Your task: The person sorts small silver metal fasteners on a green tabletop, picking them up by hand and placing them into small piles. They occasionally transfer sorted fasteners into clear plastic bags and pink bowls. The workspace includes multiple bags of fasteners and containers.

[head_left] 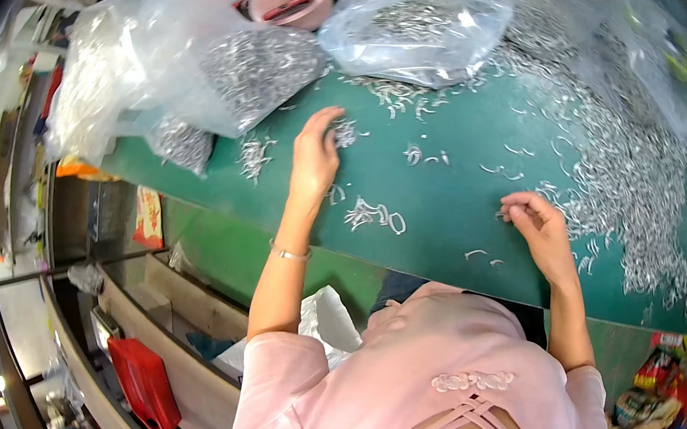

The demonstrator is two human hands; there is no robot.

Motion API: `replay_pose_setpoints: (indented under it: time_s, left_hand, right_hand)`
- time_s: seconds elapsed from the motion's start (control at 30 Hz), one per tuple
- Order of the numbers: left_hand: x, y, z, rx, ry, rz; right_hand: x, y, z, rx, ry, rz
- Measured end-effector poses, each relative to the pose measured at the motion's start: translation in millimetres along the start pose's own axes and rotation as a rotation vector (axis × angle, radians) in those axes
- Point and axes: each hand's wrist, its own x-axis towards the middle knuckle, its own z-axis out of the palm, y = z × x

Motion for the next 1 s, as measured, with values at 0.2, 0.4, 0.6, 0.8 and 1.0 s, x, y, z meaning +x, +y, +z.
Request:
replay_pose_setpoints:
  time_s: [0.2, 0.4, 0.6, 0.8, 1.0]
  left_hand:
    - [-34.4, 75.9, 32.0, -0.018, -0.201, 0.172]
    - [-68.1, 136.1, 96.1, -0.117, -0.478, 0.247]
    - [-67.9, 129.2, 129.8, -0.055, -0.404, 0.242]
    - [-64.0, 124.5, 123.2, -0.013, -0.281, 0.276]
    - [-64.9, 124.7, 110.7, -0.088, -0.346, 0.152]
  right_hand:
    - [-38.7, -11.0, -27.1, -1.0, 0.283, -0.416]
    - [-39.1, 26.0, -48.8, -1.134, 0.403, -0.504]
    - [-33.2, 7.0, -27.4, -1.037, 0.555, -0.521]
    - [-12.6, 17.6, -7.5, -1.065, 0.492, -0.613]
    - [-27.0, 6.9, -5.2, -0.914, 0.385, -0.571]
